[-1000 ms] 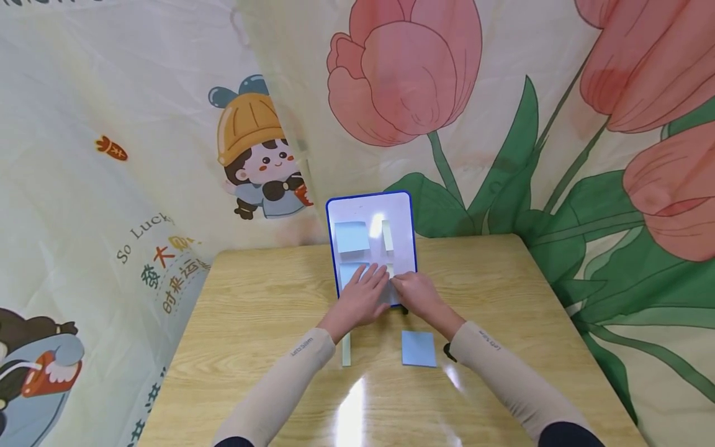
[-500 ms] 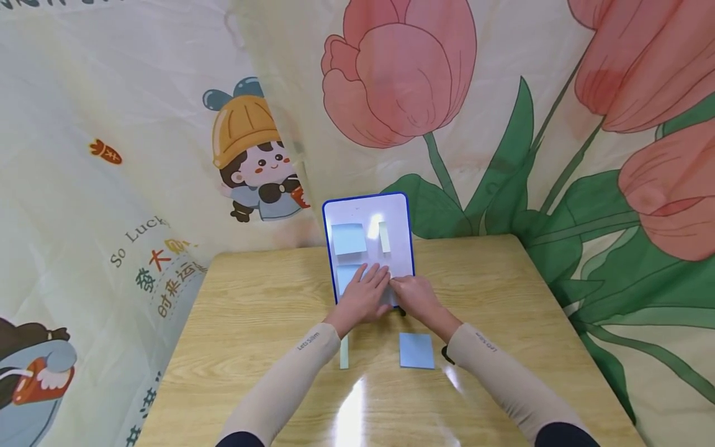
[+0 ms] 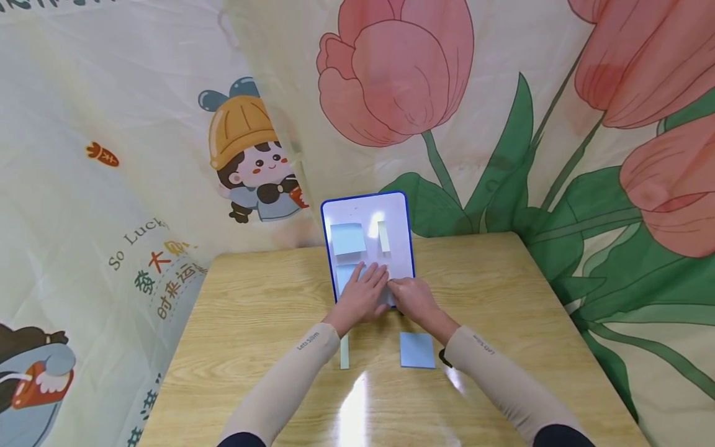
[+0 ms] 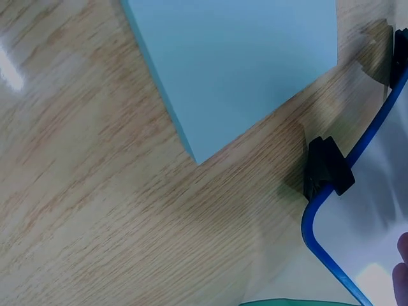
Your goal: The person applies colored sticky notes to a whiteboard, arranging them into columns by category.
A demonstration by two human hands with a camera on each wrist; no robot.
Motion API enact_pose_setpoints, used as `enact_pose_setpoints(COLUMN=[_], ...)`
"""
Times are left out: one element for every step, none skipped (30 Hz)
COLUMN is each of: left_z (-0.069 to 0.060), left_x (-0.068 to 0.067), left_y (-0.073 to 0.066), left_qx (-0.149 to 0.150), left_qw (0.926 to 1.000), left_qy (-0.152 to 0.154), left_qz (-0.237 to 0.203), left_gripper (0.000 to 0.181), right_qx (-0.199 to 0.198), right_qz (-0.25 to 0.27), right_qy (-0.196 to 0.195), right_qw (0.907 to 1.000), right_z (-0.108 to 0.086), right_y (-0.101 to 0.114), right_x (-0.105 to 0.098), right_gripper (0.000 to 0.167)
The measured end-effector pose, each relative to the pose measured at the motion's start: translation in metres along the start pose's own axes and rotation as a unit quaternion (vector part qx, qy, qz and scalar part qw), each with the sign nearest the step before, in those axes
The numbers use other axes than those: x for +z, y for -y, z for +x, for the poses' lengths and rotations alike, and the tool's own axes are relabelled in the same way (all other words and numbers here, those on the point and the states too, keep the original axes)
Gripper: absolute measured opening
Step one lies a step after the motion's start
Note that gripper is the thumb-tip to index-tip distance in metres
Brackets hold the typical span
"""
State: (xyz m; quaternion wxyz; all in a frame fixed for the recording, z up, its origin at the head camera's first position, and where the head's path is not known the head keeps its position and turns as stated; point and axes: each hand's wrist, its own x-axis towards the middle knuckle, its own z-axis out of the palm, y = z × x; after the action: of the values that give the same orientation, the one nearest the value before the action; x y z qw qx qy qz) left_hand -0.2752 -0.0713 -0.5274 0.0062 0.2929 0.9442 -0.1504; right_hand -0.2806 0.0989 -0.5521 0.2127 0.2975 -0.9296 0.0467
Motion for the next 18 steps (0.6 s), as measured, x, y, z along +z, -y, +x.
enact_pose_setpoints(left_z=[0.0003,0.0006,0.0009,0.0013,0.0016,0.0021,0.0027,0.0030,0.0033,0.0036,0.0037,0.0038,0.0040,0.0039,0.0040,0.0039,0.0037,0.0037], left_x=[-0.0003,-0.0005,-0.0006,-0.0009,-0.0010,-0.0014,-0.0017,-0.0018,-0.0020,-0.0021,-0.0022,-0.0023,-0.0019,-0.0015,-0.0010,-0.0004,0.0002,0.0010], left_y=[-0.0004,-0.0008,-0.0011,-0.0012,-0.0012,-0.0012,-0.0011,-0.0010,-0.0009,-0.0008,-0.0009,-0.0009,-0.0009,-0.0008,-0.0008,-0.0007,-0.0004,-0.0002], left_qx=[0.000,0.000,0.001,0.001,0.002,0.002,0.003,0.005,0.005,0.006,0.005,0.004,0.004,0.003,0.003,0.004,0.004,0.005], left_qw=[1.0000,1.0000,1.0000,1.0000,1.0000,1.0000,0.9999,0.9999,0.9999,0.9999,0.9999,0.9999,0.9999,0.9998,0.9998,0.9998,0.9997,0.9997], left_qy=[0.001,0.002,0.002,0.002,-0.002,-0.001,-0.005,-0.007,-0.010,-0.012,-0.014,-0.014,-0.015,-0.015,-0.017,-0.018,-0.020,-0.020], left_qz=[0.001,0.002,0.004,0.005,0.007,0.008,0.008,0.007,0.007,0.006,0.007,0.007,0.008,0.009,0.010,0.009,0.010,0.011], left_gripper=[0.081,0.081,0.081,0.081,0.081,0.081,0.081,0.081,0.081,0.081,0.081,0.081,0.081,0.081,0.080,0.080,0.080,0.080], right_qx=[-0.002,-0.003,-0.004,-0.005,-0.005,-0.007,-0.008,-0.008,-0.008,-0.010,-0.011,-0.014,-0.015,-0.017,-0.018,-0.018,-0.018,-0.017], right_qz=[0.000,0.000,0.000,0.000,0.000,-0.002,-0.003,-0.004,-0.005,-0.008,-0.009,-0.009,-0.010,-0.010,-0.012,-0.011,-0.010,-0.009], right_qy=[-0.003,-0.004,-0.003,-0.004,-0.001,0.002,0.006,0.007,0.007,0.006,0.004,-0.001,-0.005,-0.012,-0.015,-0.019,-0.022,-0.023], right_qw=[1.0000,1.0000,1.0000,1.0000,1.0000,1.0000,0.9999,0.9999,0.9999,0.9999,0.9999,0.9999,0.9998,0.9997,0.9996,0.9996,0.9995,0.9996], right_z=[-0.0003,-0.0006,-0.0009,-0.0011,-0.0014,-0.0018,-0.0023,-0.0029,-0.0035,-0.0041,-0.0048,-0.0055,-0.0062,-0.0068,-0.0072,-0.0077,-0.0081,-0.0086], right_y=[-0.0002,-0.0005,-0.0008,-0.0012,-0.0015,-0.0019,-0.0021,-0.0020,-0.0019,-0.0017,-0.0013,-0.0009,-0.0006,-0.0004,-0.0005,-0.0005,-0.0009,-0.0014], right_x=[0.0007,0.0011,0.0015,0.0018,0.0018,0.0022,0.0024,0.0020,0.0021,0.0020,0.0020,0.0022,0.0021,0.0022,0.0027,0.0029,0.0034,0.0040], right_gripper=[0.007,0.008,0.008,0.009,0.010,0.012,0.015,0.017,0.019,0.022,0.024,0.026,0.028,0.028,0.029,0.029,0.030,0.030])
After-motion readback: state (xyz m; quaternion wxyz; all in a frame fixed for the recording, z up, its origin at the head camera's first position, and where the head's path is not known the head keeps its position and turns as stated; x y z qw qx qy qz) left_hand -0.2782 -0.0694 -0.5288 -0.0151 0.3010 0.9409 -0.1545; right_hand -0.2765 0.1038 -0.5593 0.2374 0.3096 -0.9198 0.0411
